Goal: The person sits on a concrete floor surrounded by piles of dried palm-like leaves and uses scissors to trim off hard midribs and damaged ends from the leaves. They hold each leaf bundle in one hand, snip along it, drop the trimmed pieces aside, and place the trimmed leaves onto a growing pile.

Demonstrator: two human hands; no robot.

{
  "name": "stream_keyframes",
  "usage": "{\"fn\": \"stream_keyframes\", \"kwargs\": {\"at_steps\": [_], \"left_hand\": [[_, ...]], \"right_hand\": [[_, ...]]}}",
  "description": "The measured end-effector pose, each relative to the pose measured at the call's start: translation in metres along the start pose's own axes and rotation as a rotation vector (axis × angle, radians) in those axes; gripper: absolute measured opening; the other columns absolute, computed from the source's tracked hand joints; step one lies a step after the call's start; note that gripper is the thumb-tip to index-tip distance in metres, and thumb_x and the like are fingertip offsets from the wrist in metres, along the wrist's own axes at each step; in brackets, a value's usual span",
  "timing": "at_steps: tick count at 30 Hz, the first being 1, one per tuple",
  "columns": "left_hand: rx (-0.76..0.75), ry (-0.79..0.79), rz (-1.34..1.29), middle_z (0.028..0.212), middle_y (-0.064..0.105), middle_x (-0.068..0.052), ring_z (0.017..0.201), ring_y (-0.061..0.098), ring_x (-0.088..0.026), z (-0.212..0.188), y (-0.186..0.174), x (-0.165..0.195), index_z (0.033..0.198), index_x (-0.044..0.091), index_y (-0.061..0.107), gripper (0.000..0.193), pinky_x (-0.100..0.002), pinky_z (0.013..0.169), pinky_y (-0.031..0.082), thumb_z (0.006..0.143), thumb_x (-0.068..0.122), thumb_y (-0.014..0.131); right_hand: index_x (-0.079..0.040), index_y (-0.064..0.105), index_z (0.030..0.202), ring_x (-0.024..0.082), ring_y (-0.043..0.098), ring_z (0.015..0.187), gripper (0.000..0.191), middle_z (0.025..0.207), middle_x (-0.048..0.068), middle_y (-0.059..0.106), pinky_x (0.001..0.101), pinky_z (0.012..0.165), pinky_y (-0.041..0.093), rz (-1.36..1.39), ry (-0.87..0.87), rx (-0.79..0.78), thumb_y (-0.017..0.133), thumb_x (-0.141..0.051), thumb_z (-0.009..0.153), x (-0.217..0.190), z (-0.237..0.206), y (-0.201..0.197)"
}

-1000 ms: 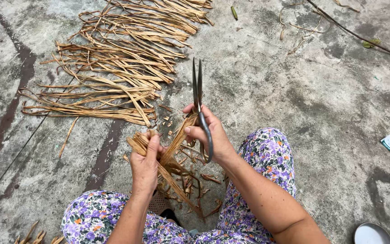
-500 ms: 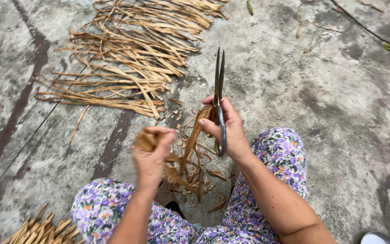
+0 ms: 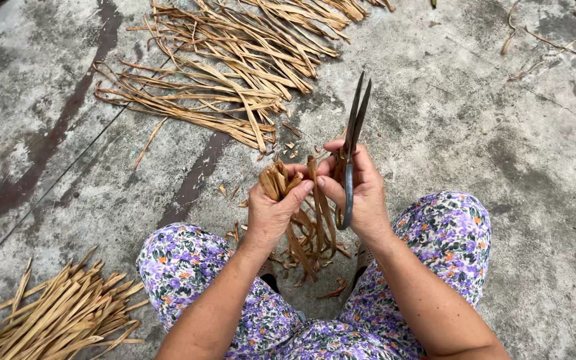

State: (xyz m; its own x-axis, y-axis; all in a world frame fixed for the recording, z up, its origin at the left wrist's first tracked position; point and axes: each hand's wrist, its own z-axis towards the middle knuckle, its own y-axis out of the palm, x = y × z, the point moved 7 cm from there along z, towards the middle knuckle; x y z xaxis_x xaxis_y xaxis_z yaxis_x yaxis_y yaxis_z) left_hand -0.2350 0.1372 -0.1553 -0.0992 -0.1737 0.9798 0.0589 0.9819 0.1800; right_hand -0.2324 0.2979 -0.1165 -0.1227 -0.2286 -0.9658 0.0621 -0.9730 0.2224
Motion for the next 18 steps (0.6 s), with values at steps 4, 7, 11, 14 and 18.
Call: {"fn": "stream_keyframes", "kwargs": {"at_steps": [4,7,11,14,18], "left_hand": [[-0.101,0.010,-0.049,0.083,0.065,0.007,0.066,0.054,-0.001,0.000,0.003,-0.001,0.119,0.004,0.070,0.030,-0.018,0.057,0.045,0.091,0.011,0.079],[-0.082,-0.007,-0.033,0.084,0.067,0.006,0.068,0.057,-0.002,0.002,0.001,-0.009,0.118,0.005,0.068,0.030,-0.018,0.058,0.048,0.091,0.013,0.077],[-0.065,-0.005,-0.137,0.082,0.067,0.002,0.065,0.058,-0.004,0.004,-0.001,-0.018,0.117,0.004,0.069,0.026,-0.019,0.058,0.048,0.095,0.015,0.075],[-0.073,-0.023,-0.167,0.085,0.068,0.001,0.067,0.059,-0.005,0.005,-0.002,-0.022,0.116,0.003,0.069,0.026,-0.020,0.060,0.051,0.095,0.016,0.076],[-0.077,-0.088,-0.091,0.084,0.069,0.001,0.064,0.061,-0.006,0.005,-0.002,-0.026,0.113,0.003,0.068,0.025,-0.021,0.058,0.052,0.095,0.019,0.074]], "right_hand": [[-0.010,0.053,0.136,0.009,0.064,0.097,0.051,0.102,0.000,0.062,0.0246,0.089,0.058,0.077,-0.001,-0.007,0.076,-0.001,0.091,0.001,0.000,0.002],[-0.011,0.052,0.137,0.008,0.063,0.095,0.055,0.101,-0.001,0.062,0.0244,0.086,0.057,0.041,0.007,0.025,0.076,0.000,0.090,0.001,0.000,0.002],[-0.009,0.051,0.137,0.009,0.063,0.092,0.056,0.100,0.000,0.062,0.0253,0.082,0.057,0.037,0.067,0.064,0.074,0.004,0.088,0.006,0.001,0.003],[-0.008,0.052,0.134,0.011,0.066,0.084,0.053,0.095,0.002,0.064,0.0276,0.074,0.061,0.089,0.199,0.079,0.069,0.006,0.086,0.016,0.003,0.000],[-0.007,0.053,0.136,0.011,0.066,0.088,0.051,0.096,0.003,0.064,0.0242,0.071,0.056,0.208,0.144,0.064,0.067,0.008,0.089,0.012,0.007,-0.005]]}}
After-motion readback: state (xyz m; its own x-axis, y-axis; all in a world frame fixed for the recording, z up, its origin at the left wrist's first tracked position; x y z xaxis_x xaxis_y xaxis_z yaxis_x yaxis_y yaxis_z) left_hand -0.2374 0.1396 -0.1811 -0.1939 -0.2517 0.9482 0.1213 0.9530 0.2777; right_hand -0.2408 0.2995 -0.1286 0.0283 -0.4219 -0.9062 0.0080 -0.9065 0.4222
